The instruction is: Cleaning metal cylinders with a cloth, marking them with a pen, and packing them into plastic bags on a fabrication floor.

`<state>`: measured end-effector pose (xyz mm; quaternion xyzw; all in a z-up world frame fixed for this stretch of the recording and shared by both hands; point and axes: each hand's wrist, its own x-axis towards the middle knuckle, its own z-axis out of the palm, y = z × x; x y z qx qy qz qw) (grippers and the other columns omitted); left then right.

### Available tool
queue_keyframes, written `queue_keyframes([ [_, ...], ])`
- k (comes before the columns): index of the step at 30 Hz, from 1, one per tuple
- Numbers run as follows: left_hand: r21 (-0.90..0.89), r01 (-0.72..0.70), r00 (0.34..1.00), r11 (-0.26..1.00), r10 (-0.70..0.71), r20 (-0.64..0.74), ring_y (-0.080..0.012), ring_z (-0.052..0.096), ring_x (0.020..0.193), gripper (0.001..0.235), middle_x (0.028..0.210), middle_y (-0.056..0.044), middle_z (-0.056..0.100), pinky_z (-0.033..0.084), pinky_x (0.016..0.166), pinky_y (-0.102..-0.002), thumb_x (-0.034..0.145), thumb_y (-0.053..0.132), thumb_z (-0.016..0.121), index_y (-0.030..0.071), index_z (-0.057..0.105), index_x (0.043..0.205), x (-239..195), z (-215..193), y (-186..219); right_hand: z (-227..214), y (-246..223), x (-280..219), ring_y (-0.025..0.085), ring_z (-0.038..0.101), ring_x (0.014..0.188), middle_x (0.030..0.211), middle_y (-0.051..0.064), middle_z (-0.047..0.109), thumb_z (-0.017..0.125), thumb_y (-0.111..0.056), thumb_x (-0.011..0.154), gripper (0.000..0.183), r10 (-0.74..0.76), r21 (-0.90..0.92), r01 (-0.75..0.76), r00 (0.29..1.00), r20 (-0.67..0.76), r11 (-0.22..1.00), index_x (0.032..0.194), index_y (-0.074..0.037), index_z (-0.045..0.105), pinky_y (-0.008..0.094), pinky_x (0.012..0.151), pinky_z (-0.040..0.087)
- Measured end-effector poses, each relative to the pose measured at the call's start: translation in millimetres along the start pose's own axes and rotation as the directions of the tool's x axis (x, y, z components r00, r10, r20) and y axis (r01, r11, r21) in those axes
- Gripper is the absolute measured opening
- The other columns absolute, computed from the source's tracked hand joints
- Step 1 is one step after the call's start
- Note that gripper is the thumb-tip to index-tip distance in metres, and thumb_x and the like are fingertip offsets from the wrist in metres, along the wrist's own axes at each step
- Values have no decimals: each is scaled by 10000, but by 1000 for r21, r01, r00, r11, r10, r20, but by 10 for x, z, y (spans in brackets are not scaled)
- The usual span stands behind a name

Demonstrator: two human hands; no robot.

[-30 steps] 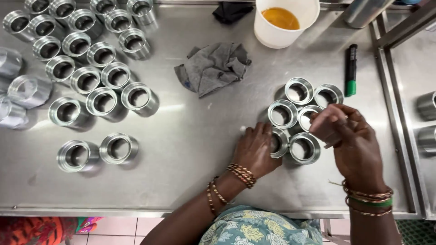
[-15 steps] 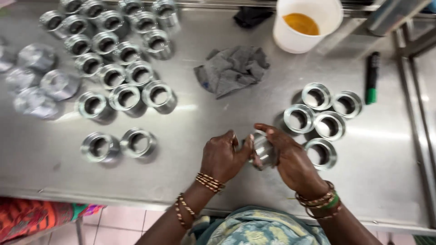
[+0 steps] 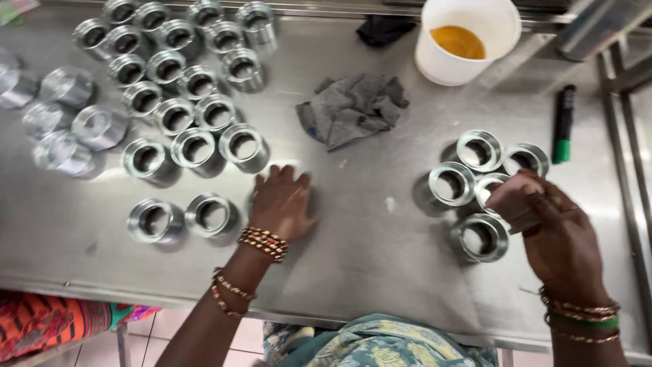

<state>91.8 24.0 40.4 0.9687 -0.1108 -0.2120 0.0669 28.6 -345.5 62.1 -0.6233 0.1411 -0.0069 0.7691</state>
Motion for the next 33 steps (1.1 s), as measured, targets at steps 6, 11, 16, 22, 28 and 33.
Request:
queue_keyframes([
  [6,-259,-343,935,903,303,-182,-440,403,1382,1176,1508,-240,377,438,1027,-561,665,523,886,55,260,1544,604,398,1521,-60,-64,-43,273,663,1177,1217,171,669,577,-134,1080,287,-144,176,143,990,-8,974,1307,41,555,398,1071,537],
  [11,-354,-289,956,889,251,-151,-378,495,1287,1074,1437,-199,456,511,1017,-464,676,432,874,62,301,1505,638,282,1627,-21,60,-85,271,657,1155,1211,173,667,537,-134,1067,318,-112,137,115,993,-28,984,1341,27,534,389,1031,546],
  [16,-489,-419,904,765,297,-309,-370,585,1220,946,1368,-196,530,537,1010,-452,636,294,836,69,411,1451,333,627,1133,156,414,18,227,702,1053,1152,156,689,463,-118,975,407,56,-112,-55,998,3,992,1366,-17,519,349,917,593],
  [22,-190,-565,709,803,354,-610,-342,674,1022,778,1204,-154,626,587,890,-415,629,182,798,115,467,1331,-216,395,872,842,669,30,104,576,708,966,144,737,415,-337,1104,499,300,-52,-301,890,343,952,1405,14,602,213,567,475],
  [28,-816,-268,936,513,-63,-347,-279,704,835,665,1142,-161,671,620,743,-426,837,418,731,49,489,1334,-204,515,754,1117,420,-125,139,635,782,876,99,658,465,-315,1058,478,374,71,-411,878,299,909,1379,14,596,269,656,574],
  [33,-587,-409,911,699,280,-301,-271,665,991,719,1250,-138,596,589,863,-439,764,446,788,111,528,1345,-143,451,731,723,724,-41,171,647,1169,1393,118,587,378,-242,1112,405,-42,-511,359,847,530,781,1359,21,562,256,923,582],
])
